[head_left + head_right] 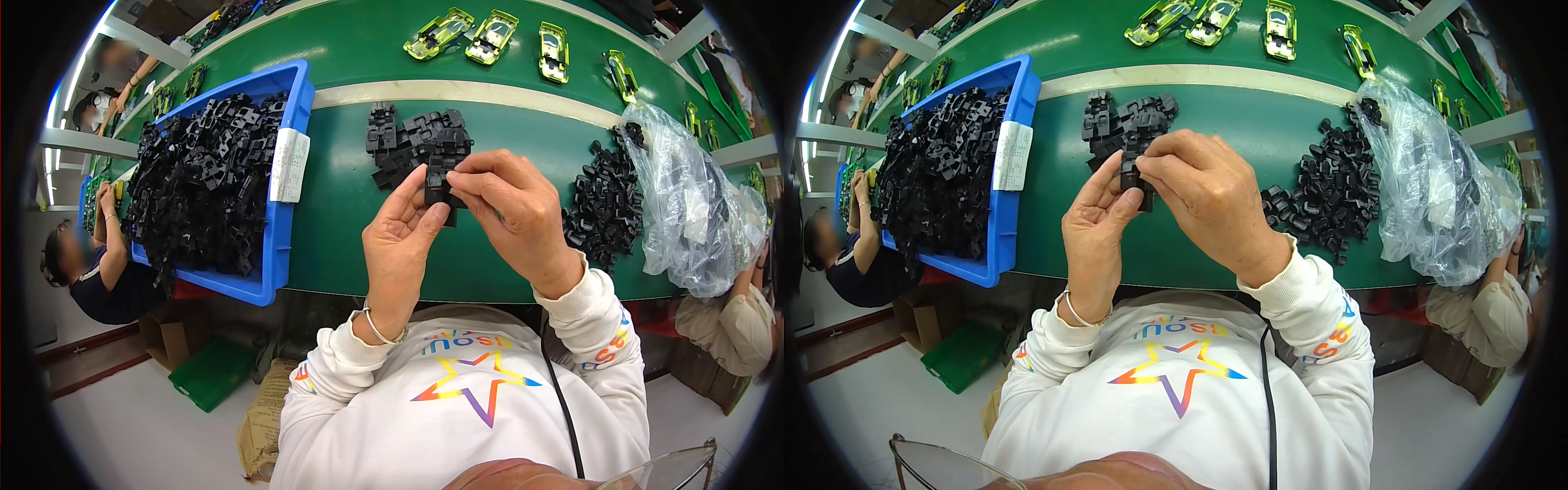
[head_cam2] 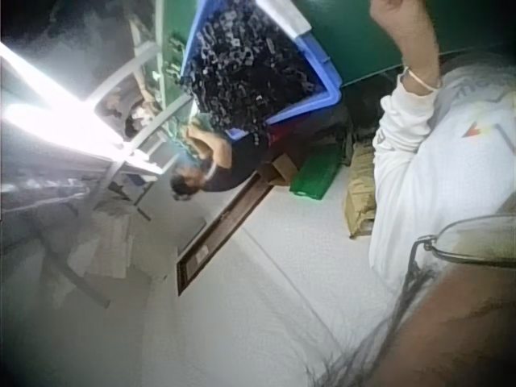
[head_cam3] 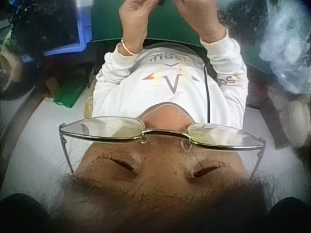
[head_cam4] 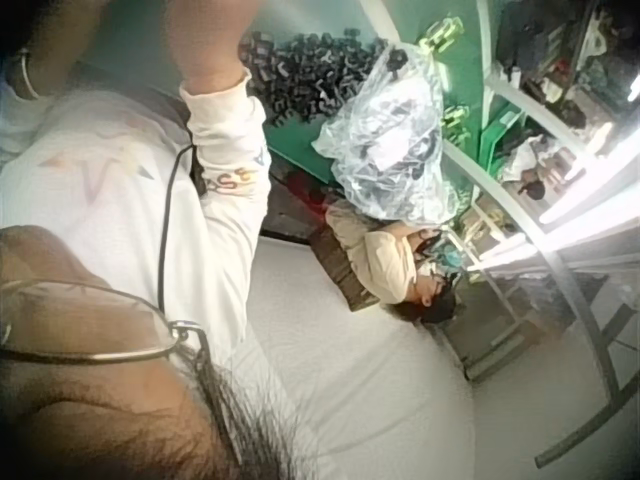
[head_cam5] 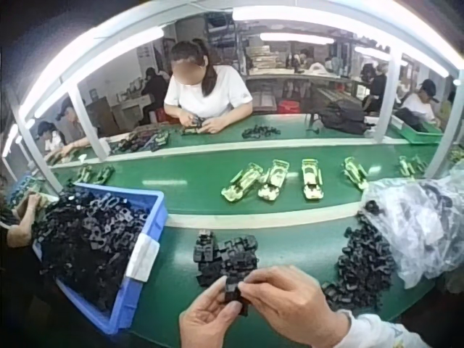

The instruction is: The person assembles toy cars by attaching small black components to chassis pieces by hand, then pressing the assembled chassis into car bodies.

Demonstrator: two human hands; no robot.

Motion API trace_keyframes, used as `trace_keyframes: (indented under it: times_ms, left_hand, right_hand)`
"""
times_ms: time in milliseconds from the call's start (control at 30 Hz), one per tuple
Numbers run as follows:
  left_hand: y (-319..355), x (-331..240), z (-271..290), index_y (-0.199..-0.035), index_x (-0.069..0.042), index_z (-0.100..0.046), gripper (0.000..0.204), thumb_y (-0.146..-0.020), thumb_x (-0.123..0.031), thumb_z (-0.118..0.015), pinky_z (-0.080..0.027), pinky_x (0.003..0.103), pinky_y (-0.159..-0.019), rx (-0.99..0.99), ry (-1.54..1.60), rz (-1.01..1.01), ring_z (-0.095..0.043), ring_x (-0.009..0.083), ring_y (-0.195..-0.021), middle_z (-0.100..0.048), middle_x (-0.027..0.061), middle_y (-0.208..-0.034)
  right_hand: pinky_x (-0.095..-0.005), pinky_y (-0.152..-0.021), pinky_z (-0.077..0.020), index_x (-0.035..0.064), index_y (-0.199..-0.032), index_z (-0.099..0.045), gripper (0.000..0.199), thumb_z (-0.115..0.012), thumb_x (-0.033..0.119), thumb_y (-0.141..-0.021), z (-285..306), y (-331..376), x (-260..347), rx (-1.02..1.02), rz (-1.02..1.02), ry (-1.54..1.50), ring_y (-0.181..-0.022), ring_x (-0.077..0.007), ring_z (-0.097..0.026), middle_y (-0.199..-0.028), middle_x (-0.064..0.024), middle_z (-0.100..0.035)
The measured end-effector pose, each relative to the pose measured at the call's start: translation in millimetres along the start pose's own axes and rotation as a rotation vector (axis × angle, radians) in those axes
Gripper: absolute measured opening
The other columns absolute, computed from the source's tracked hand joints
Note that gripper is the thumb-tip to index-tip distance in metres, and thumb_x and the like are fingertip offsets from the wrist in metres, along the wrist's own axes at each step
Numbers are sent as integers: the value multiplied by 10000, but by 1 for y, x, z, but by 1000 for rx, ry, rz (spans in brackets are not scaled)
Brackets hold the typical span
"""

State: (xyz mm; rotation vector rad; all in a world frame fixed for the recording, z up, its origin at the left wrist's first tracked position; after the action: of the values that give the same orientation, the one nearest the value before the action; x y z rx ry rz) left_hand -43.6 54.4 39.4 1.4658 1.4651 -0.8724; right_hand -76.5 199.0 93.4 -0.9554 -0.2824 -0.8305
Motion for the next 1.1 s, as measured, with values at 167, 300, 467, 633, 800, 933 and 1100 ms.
trace_keyframes:
  times_ms: [167, 300, 467, 633, 800, 933, 1100]
  left_hand:
    - [2, 0, 4, -1327, 51, -517, 436, -917, 18, -664, -520, 243, -897, -40, 51, 12, -621, 119, -1003, -614, 90, -1172]
    - [1, 0, -3, -1315, 43, -520, 426, -916, 9, -668, -514, 242, -903, -13, 68, -27, -610, 110, -1005, -600, 75, -1160]
    - [3, -1, -3, -1276, 27, -531, 378, -930, -27, -672, -507, 237, -891, -15, 52, -29, -602, 104, -1002, -619, 78, -1105]
    - [4, -1, 2, -1193, 18, -557, 308, -934, -79, -694, -511, 213, -805, -77, 47, -15, -605, 82, -914, -645, 61, -1019]
    - [2, 1, 8, -1154, 10, -564, 285, -928, -89, -707, -513, 202, -754, -95, -7, 0, -609, 69, -852, -653, 50, -966]
    - [1, 4, 10, -1154, 6, -566, 284, -922, -73, -710, -512, 200, -777, -101, -25, -4, -612, 72, -864, -653, 58, -975]
    - [2, 5, 9, -1144, 2, -564, 280, -918, -67, -715, -510, 201, -796, -105, -20, -55, -615, 74, -877, -656, 59, -981]
  right_hand:
    - [-301, -729, -530, 44, -987, -701, 173, -761, 49, -825, -2, 5, -15, 72, -326, -393, -827, -193, -675, -1111, -76, -612]
    - [-273, -793, -545, -9, -1116, -657, 287, -754, 60, -854, -13, 22, -29, -82, -700, -758, -896, -156, -663, -1182, -89, -578]
    - [-251, -836, -533, -41, -1205, -600, 383, -747, 58, -866, -20, 27, -26, 75, -903, -1067, -936, -108, -624, -1064, -62, -627]
    - [-244, -850, -525, -28, -1190, -606, 354, -737, 51, -870, -24, 31, -20, 33, -891, -1068, -926, -106, -622, -1026, -58, -650]
    - [-242, -846, -525, -44, -1164, -606, 325, -728, 49, -878, -31, 35, -20, -9, -918, -1095, -926, -106, -620, -1031, -68, -651]
    - [-248, -847, -527, -55, -1180, -602, 339, -724, 48, -881, -34, 38, -21, -8, -941, -1091, -933, -107, -621, -1030, -70, -650]
    - [-255, -863, -527, -65, -1213, -592, 368, -717, 51, -887, -32, 39, -23, 37, -938, -1026, -948, -114, -627, -1042, -72, -653]
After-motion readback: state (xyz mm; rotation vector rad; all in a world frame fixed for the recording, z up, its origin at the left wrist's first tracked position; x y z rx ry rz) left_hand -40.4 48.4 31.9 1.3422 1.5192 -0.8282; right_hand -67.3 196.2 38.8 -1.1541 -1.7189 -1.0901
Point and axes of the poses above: each hand's wrist, its own y-axis away from the middle knuckle, its own z-axis out of the back of the hand, x = y × z, the point moved 5 cm from there along -y, towards the middle knuckle
